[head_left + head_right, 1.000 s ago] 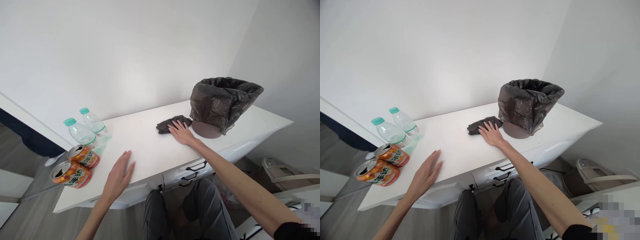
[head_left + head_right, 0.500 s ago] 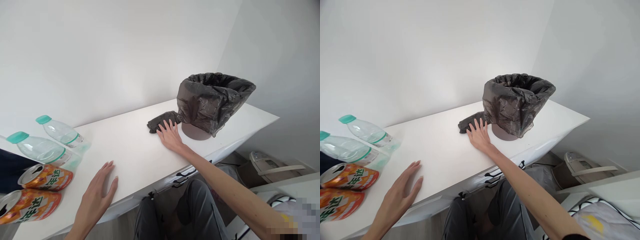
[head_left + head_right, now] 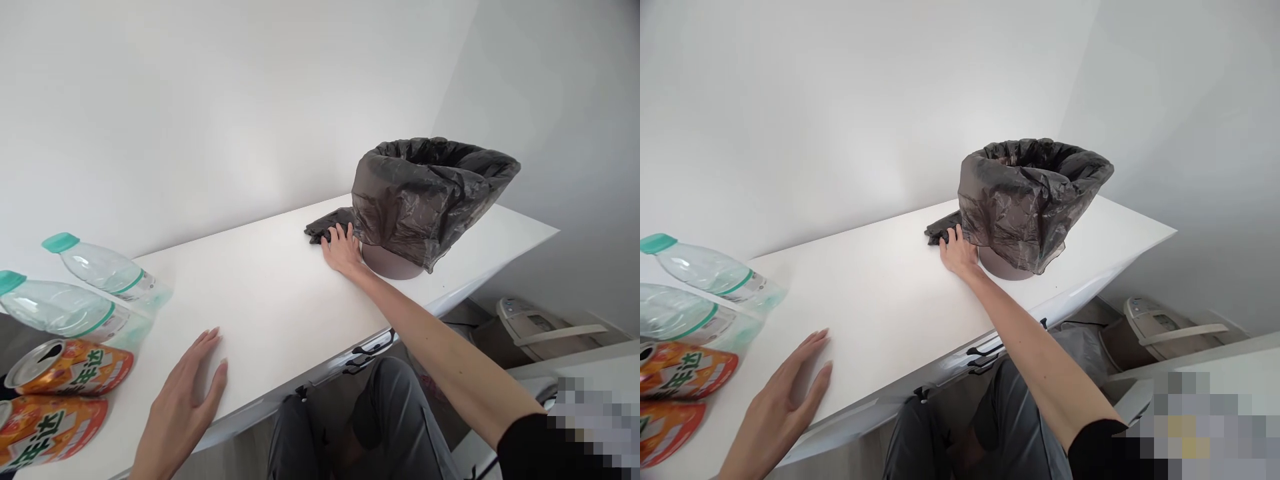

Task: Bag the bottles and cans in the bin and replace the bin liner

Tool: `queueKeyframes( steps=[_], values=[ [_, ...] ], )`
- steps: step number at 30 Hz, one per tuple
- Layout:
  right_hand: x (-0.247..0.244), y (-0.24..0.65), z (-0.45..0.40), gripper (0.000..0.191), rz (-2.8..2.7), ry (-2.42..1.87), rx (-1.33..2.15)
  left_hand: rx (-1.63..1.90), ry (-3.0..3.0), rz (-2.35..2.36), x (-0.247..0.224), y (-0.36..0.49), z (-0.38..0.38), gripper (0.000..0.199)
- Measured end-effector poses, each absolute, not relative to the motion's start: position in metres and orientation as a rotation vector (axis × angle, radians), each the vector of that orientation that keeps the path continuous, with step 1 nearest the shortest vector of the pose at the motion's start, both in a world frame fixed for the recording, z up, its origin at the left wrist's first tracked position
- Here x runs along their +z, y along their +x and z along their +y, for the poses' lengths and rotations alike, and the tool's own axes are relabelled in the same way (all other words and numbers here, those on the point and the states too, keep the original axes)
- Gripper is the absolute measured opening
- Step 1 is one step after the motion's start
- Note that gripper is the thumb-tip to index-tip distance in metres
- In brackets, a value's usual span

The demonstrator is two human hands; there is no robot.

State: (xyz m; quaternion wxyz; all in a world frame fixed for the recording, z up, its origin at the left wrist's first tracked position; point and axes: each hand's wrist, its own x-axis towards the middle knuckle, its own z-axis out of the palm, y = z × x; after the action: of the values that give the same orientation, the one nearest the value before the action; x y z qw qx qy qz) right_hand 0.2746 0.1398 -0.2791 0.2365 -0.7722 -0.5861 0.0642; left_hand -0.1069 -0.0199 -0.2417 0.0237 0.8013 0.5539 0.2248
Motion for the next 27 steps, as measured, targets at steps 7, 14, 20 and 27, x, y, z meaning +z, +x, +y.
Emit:
queueKeyframes(
  steps=[7, 14, 20, 27],
  values=[
    [-0.269, 0.263, 0.113, 0.065, -1.680, -2.056, 0.108, 0.716, 2.509, 1.662, -0.236, -0.107, -0.027, 0.046],
    [-0.268, 0.244, 0.039, 0.067, -1.894, -1.964, 0.056, 0.715, 2.520, 1.606, -0.237, -0.112, -0.031, 0.046],
    [-0.207, 0.262, -0.042, 0.060, -2.092, -1.502, -0.248, 0.719, 2.513, 1.609, -0.239, -0.114, -0.036, 0.047],
    [-0.092, 0.334, -0.063, 0.057, -1.856, -1.401, -0.762, 0.743, 2.549, 1.590, -0.245, -0.118, -0.036, 0.047]
  ],
)
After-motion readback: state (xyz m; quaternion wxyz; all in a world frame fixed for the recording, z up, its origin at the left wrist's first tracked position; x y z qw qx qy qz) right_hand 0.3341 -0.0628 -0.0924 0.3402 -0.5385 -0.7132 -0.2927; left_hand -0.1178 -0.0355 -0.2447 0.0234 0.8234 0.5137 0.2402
